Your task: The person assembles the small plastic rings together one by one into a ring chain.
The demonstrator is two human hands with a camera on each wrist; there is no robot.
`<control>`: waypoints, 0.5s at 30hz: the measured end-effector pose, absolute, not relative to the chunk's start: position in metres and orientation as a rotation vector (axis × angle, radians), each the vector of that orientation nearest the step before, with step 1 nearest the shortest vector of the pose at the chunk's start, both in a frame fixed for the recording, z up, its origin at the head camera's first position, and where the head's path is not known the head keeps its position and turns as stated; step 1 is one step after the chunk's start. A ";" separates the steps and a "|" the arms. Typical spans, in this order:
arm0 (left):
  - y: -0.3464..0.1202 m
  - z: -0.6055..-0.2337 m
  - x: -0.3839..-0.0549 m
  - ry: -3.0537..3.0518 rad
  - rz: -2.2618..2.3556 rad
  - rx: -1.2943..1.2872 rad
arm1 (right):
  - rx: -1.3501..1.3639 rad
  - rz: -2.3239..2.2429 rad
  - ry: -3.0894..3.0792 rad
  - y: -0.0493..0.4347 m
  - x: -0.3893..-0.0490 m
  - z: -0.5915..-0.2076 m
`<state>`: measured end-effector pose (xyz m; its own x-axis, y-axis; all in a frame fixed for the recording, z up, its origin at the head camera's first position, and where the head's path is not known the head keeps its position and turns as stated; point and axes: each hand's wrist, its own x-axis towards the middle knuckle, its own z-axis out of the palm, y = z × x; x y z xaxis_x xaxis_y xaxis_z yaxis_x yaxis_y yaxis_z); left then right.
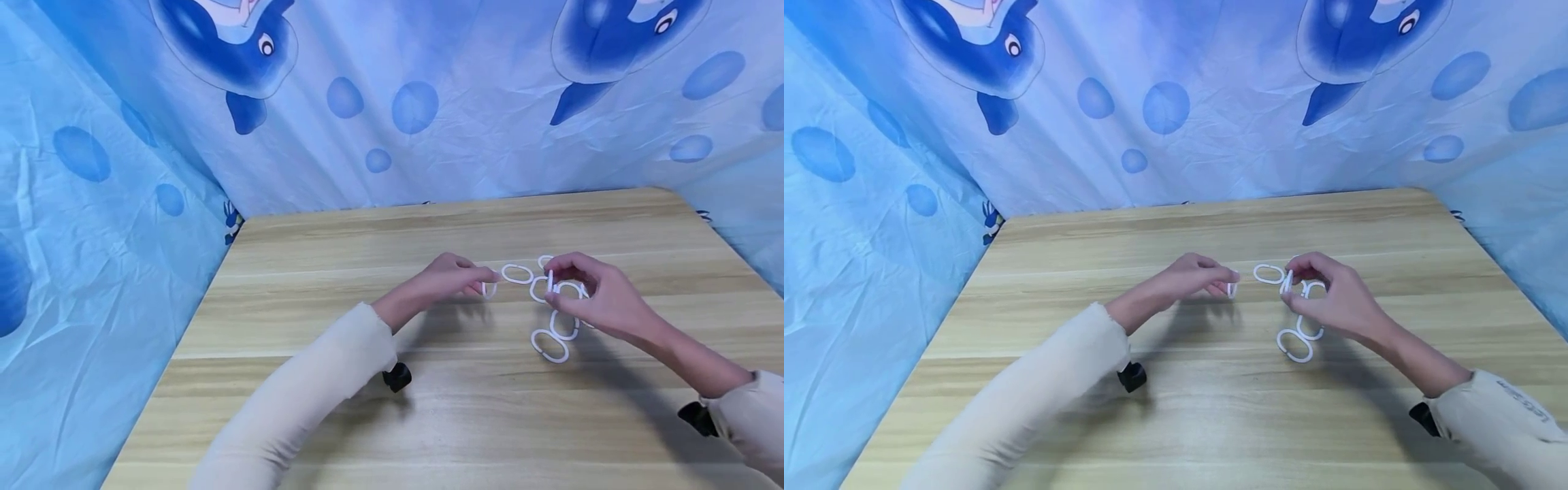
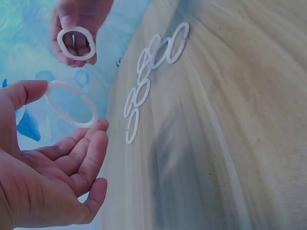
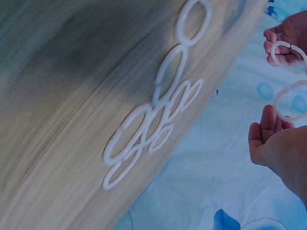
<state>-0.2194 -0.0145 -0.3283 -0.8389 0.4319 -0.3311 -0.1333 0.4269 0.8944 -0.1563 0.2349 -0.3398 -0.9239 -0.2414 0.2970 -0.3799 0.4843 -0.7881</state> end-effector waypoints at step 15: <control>-0.036 -0.318 -0.210 2.026 1.642 0.211 | 0.619 1.920 -2.322 0.211 -0.161 -0.331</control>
